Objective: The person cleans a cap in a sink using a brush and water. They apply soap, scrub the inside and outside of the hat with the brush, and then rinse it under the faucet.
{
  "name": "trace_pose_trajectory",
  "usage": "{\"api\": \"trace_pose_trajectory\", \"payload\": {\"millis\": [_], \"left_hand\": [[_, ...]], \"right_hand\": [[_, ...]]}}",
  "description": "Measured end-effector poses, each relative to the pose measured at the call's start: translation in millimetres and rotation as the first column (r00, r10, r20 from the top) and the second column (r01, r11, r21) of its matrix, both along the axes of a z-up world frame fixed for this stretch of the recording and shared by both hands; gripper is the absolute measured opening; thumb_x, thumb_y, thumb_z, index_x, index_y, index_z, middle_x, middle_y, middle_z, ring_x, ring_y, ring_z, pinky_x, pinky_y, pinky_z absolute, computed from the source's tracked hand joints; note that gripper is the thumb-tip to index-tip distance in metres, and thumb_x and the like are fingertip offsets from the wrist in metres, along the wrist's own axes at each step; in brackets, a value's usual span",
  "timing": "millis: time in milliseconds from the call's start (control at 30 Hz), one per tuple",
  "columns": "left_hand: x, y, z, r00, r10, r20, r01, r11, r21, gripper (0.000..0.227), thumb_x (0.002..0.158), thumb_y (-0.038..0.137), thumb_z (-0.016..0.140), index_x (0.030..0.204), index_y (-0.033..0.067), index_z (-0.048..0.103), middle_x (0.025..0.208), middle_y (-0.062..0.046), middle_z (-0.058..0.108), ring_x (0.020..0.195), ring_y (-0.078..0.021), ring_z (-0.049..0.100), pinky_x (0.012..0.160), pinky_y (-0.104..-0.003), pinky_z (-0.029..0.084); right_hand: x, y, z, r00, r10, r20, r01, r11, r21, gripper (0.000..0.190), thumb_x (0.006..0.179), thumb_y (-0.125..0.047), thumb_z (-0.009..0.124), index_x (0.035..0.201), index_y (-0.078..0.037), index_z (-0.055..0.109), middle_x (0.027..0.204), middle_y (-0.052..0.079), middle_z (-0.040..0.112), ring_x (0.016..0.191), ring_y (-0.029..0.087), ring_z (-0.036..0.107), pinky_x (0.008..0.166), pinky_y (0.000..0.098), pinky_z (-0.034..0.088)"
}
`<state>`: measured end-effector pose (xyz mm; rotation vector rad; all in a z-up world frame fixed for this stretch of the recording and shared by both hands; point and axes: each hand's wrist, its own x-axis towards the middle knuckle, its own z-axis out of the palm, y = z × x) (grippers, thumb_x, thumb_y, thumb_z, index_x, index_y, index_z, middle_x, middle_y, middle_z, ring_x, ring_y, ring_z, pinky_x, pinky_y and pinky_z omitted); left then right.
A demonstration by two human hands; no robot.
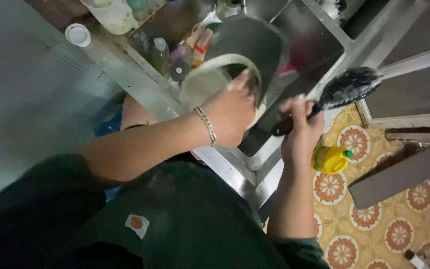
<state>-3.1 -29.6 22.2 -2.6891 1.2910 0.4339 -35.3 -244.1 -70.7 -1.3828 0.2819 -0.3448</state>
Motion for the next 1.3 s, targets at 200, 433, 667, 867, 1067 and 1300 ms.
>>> {"api": "trace_pose_trajectory", "payload": {"millis": [200,433,667,867,1067,1300], "left_hand": [[-32,6,-62,0.921,-0.167,0.353,0.199,0.978,-0.056,0.033,0.118,0.029,0.072,0.135,0.011,0.095,0.168,-0.014,0.082,0.169,-0.0468,0.063,0.157,-0.081,0.001],[-15,94,-65,0.881,0.013,0.473,0.074,0.983,-0.165,0.021,0.109,0.003,0.08,0.097,0.0146,0.093,0.129,-0.006,0.079,0.133,-0.0316,0.076,0.153,-0.071,0.031],[-24,119,-140,0.767,0.628,-0.129,-0.408,0.322,-0.855,0.097,0.115,0.04,0.124,0.185,0.0079,0.065,0.193,-0.028,0.019,0.186,-0.0553,0.022,0.159,-0.079,0.033],[-48,36,-194,0.243,0.303,-0.921,-0.927,-0.206,-0.312,0.105,0.104,0.063,0.103,0.178,0.0058,0.055,0.153,-0.02,0.064,0.147,-0.0356,0.068,0.12,-0.055,0.055],[-47,-6,-106,-0.007,-0.107,-0.994,-0.89,-0.453,0.055,0.11,0.083,0.039,0.116,0.169,0.0053,0.057,0.16,-0.022,0.07,0.145,-0.034,0.074,0.122,-0.058,0.06],[-58,-5,-165,-0.019,-0.087,-0.996,-0.84,-0.539,0.063,0.054,0.089,-0.005,0.097,0.138,-0.0027,0.074,0.126,-0.022,0.086,0.132,-0.033,0.085,0.108,-0.054,0.071]], "right_hand": [[6,-11,-17,0.965,0.009,-0.26,0.02,0.994,0.111,0.044,0.105,0.0,0.094,0.099,-0.021,0.056,0.081,0.001,0.068,0.067,0.024,0.081,0.059,0.0545,0.077],[-45,-19,-80,0.95,-0.148,-0.274,0.239,0.911,0.335,0.041,0.094,0.01,0.077,0.1,-0.022,0.054,0.083,0.002,0.064,0.067,0.024,0.075,0.057,0.0459,0.074],[-51,28,-55,0.964,-0.047,-0.262,0.194,0.795,0.575,0.042,0.082,0.021,0.074,0.109,-0.011,0.071,0.096,0.008,0.07,0.082,0.024,0.072,0.073,0.0411,0.07],[-57,55,-87,0.97,0.055,-0.237,0.111,0.766,0.633,0.053,0.091,0.022,0.077,0.134,-0.009,0.081,0.127,0.013,0.087,0.113,0.034,0.091,0.104,0.0542,0.082],[-56,67,-63,0.974,0.102,-0.204,0.066,0.73,0.68,0.046,0.092,0.021,0.08,0.129,-0.007,0.081,0.119,0.017,0.088,0.104,0.035,0.092,0.097,0.0546,0.083],[-76,88,-29,0.93,0.267,-0.254,-0.107,0.856,0.507,0.031,0.121,-0.008,0.08,0.11,-0.018,0.053,0.075,0.0,0.056,0.053,0.015,0.06,0.05,0.0285,0.054]]}}
